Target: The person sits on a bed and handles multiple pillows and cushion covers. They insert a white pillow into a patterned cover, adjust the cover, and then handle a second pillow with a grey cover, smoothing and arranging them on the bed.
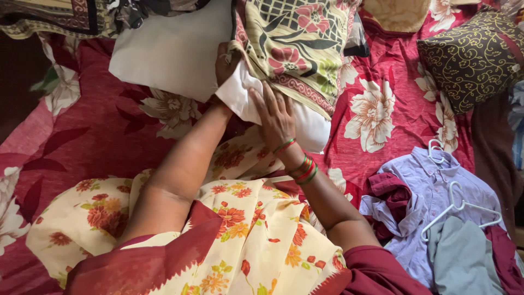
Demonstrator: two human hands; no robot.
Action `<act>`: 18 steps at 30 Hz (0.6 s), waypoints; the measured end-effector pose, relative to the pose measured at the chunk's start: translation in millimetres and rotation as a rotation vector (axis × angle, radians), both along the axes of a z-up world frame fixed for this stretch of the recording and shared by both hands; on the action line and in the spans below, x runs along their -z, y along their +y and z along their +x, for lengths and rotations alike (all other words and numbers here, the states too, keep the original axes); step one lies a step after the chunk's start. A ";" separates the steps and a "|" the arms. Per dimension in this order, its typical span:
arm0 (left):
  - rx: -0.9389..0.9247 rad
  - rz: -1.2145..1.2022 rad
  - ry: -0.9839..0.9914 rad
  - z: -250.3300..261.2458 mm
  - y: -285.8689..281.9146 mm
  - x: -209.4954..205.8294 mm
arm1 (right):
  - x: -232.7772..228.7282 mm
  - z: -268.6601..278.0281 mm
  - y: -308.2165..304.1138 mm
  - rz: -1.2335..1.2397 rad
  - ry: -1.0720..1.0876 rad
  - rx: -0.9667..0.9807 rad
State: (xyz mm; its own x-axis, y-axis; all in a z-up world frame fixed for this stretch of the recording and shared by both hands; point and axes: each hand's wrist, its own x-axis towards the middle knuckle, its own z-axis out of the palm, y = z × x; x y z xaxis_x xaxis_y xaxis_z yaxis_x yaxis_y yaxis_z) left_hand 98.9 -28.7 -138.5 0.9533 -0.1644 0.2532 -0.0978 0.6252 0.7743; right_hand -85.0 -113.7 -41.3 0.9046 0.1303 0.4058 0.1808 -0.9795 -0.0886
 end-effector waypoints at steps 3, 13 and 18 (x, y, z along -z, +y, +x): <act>-0.013 -0.043 0.036 -10.8 10.0 -13.2 | 25.8 20.4 -8.8 -0.029 -0.020 -0.004; 0.123 0.520 -0.019 -74.3 39.3 -51.1 | 83.7 137.4 -41.1 -0.028 -0.073 0.108; 0.057 0.659 -0.101 -52.1 61.3 -38.7 | 72.0 163.2 -29.3 0.011 0.063 0.027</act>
State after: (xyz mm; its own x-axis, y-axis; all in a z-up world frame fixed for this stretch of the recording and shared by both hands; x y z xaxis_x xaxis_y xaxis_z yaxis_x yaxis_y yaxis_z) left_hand 46.8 32.5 -99.7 0.9156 -0.3644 0.1697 -0.1703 0.0307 0.9849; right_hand 78.2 -142.9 -113.3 0.9315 0.1011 0.3494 0.1478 -0.9829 -0.1096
